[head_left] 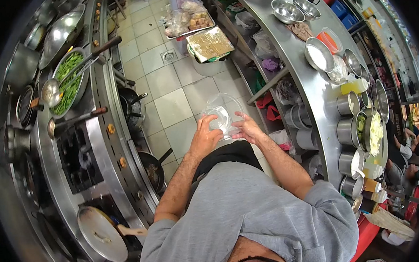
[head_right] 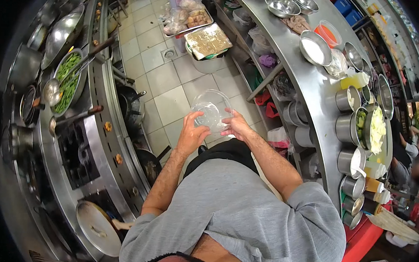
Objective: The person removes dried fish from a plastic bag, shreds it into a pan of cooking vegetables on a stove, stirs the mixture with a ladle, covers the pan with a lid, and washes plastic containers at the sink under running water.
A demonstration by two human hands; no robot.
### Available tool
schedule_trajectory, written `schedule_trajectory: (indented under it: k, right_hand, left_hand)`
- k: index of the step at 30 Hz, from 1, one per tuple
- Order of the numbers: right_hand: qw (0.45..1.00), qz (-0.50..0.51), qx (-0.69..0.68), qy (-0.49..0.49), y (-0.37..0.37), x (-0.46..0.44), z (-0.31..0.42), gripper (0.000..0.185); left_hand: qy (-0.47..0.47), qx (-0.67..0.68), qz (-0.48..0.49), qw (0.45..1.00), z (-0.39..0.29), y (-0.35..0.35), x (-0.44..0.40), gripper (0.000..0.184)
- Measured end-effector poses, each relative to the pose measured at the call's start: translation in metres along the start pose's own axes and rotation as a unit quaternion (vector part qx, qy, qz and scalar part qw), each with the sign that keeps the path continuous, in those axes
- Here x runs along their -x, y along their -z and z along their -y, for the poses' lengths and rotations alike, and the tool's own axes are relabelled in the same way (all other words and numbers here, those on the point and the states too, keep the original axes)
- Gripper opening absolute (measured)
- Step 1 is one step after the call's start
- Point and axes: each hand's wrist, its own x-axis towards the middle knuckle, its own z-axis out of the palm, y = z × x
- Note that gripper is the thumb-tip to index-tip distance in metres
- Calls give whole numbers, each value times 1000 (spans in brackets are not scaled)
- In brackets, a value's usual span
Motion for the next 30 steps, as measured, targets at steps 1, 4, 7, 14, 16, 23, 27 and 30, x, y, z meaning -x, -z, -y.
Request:
schedule_trajectory:
  k: [1,4,7,14,16,23,27,30]
  right_hand:
    - [999,-26,-18,15,3,-9,5,56]
    - [996,-76,-29,34,16,-33,25,56]
    - [995,-82,-41,38,27,-63,46,55]
    - [999,11,-51,-13,70,-150,109,57]
    - [982,-84,-159,52,96,-180,139,52]
    - [886,-336,-272,169,247,-309,183,38]
    - [870,-376,-276,159,263,-334,201,35]
    - [883,-372,-246,148,284,-341,200,28]
  left_hand:
    - [-10,28,5,1000,7,-2,-14,35]
    - [96,47,-56,993,18,-11,-52,70]
    - [304,226,-29,925,68,-42,-82,93]
    - [435,547,-47,714,139,-66,-160,88]
    - [454,547,-62,701,153,-68,-185,85]
    - [503,560,-85,653,192,-103,-210,90]
    - [542,549,-54,634,203,-117,-207,88]
    - [560,548,-43,620,221,-132,-196,89]
